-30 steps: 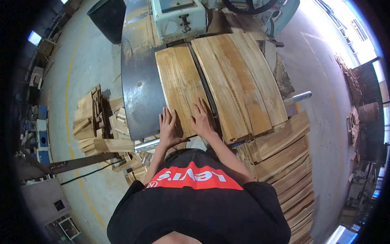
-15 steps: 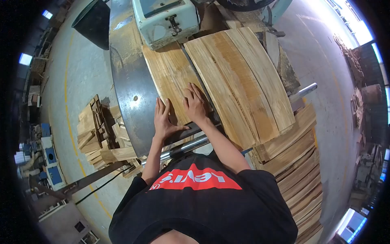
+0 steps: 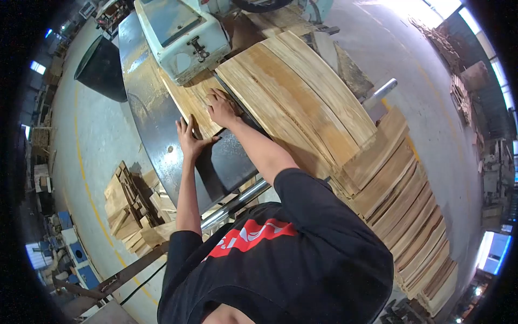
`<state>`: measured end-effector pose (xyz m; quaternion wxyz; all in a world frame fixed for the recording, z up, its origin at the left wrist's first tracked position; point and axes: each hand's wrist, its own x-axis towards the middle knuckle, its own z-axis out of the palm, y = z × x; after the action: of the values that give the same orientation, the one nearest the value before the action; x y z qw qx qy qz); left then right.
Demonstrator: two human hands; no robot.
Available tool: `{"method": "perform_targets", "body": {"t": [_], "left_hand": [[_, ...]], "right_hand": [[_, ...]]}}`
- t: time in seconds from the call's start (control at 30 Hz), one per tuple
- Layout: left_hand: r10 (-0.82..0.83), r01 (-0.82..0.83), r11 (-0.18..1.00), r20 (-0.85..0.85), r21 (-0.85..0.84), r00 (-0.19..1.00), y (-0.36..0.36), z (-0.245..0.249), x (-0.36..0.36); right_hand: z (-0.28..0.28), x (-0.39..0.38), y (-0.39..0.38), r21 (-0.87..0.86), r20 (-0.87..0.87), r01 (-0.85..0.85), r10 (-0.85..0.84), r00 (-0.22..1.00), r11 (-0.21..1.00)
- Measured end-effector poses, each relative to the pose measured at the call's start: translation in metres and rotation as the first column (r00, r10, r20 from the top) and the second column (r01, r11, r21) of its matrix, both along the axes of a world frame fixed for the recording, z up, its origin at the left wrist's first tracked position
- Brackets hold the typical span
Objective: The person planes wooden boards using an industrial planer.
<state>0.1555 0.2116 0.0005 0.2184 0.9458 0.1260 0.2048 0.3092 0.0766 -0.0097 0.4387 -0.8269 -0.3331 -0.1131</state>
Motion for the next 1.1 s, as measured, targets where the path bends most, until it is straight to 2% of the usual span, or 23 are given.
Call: {"method": "perform_targets", "body": {"t": [0.03,0.07,0.1,0.13,0.2,0.27,0.33,0.37,0.4,0.47,0.57,0.67,0.77,0.87,0.9,0.93,1.0,1.07,1.1], "left_hand": [[0.064,-0.064,0.998,0.047,-0.01,0.997,-0.007,-0.003,-0.008],[0.12,-0.119,0.993,0.096,-0.018,0.988,-0.011,-0.005,-0.015],[0.146,-0.144,0.989,0.084,-0.022,0.986,-0.019,-0.016,-0.03],[0.175,-0.173,0.984,0.074,-0.04,0.982,-0.035,-0.027,-0.049],[0.189,-0.189,0.982,-0.007,-0.015,0.982,-0.075,-0.017,-0.09],[0.176,-0.177,0.984,-0.026,-0.008,0.984,-0.086,-0.012,-0.103],[0.206,-0.206,0.978,-0.016,-0.039,0.978,-0.094,-0.007,-0.109],[0.26,-0.261,0.965,-0.054,-0.015,0.964,-0.095,-0.007,-0.103],[0.314,-0.314,0.949,-0.084,0.016,0.946,-0.096,-0.007,-0.098],[0.338,-0.329,0.941,-0.14,0.085,0.931,-0.098,-0.005,-0.1],[0.306,-0.294,0.951,-0.144,0.098,0.941,-0.095,-0.009,-0.099],[0.257,-0.249,0.965,-0.109,0.085,0.96,-0.091,-0.013,-0.101],[0.244,-0.242,0.968,-0.036,0.058,0.969,-0.088,-0.022,-0.105],[0.169,-0.154,0.982,0.141,-0.114,0.976,-0.087,-0.029,-0.117],[0.208,-0.176,0.97,0.2,-0.168,0.957,-0.101,-0.017,-0.124],[0.215,-0.126,0.913,0.195,-0.387,0.957,-0.114,-0.006,-0.132],[0.252,-0.027,0.657,0.186,-0.754,0.95,-0.142,0.009,-0.147],[0.218,0.142,0.565,0.313,-0.813,0.925,-0.17,0.005,-0.158],[0.173,0.112,0.651,0.29,-0.751,0.941,-0.18,0.007,-0.167]], "right_hand": [[0.002,0.008,0.005,-0.01,0.18,0.008,-0.006,0.984,1.0],[0.001,0.011,0.006,-0.141,-0.067,-0.105,0.097,0.993,0.984],[0.038,0.001,-0.006,-0.239,-0.317,-0.241,0.159,0.935,0.941],[0.076,-0.011,-0.027,-0.305,-0.552,-0.391,0.174,0.816,0.868],[0.128,-0.064,-0.088,-0.09,-0.356,-0.375,0.322,0.877,0.923],[0.118,-0.086,-0.141,0.051,-0.102,-0.29,0.294,0.95,0.956],[0.12,-0.091,-0.207,-0.142,0.018,-0.015,0.018,1.0,0.99],[0.132,-0.098,-0.233,-0.201,0.12,0.193,-0.171,0.978,0.96],[0.141,-0.1,-0.256,-0.232,0.238,0.393,-0.34,0.91,0.89],[0.124,-0.092,-0.3,-0.322,0.396,0.633,-0.507,0.766,0.704],[0.125,-0.094,-0.336,-0.377,0.214,0.474,-0.423,0.88,0.796],[0.132,-0.094,-0.332,-0.47,0.169,0.436,-0.407,0.898,0.767],[0.154,-0.105,-0.311,-0.498,0.004,0.359,-0.412,0.911,0.789],[0.153,-0.12,-0.289,-0.367,-0.116,0.339,-0.404,0.907,0.866],[0.152,-0.125,-0.281,-0.268,-0.248,0.313,-0.38,0.891,0.911],[0.15,-0.13,-0.274,-0.165,-0.376,0.296,-0.338,0.863,0.941],[0.154,-0.132,-0.264,0.027,-0.622,0.251,-0.18,0.762,0.967],[0.168,-0.141,-0.251,0.196,-0.835,0.207,0.053,0.547,0.959],[0.165,-0.149,-0.243,0.273,-0.899,0.211,0.171,0.404,0.939]]}}
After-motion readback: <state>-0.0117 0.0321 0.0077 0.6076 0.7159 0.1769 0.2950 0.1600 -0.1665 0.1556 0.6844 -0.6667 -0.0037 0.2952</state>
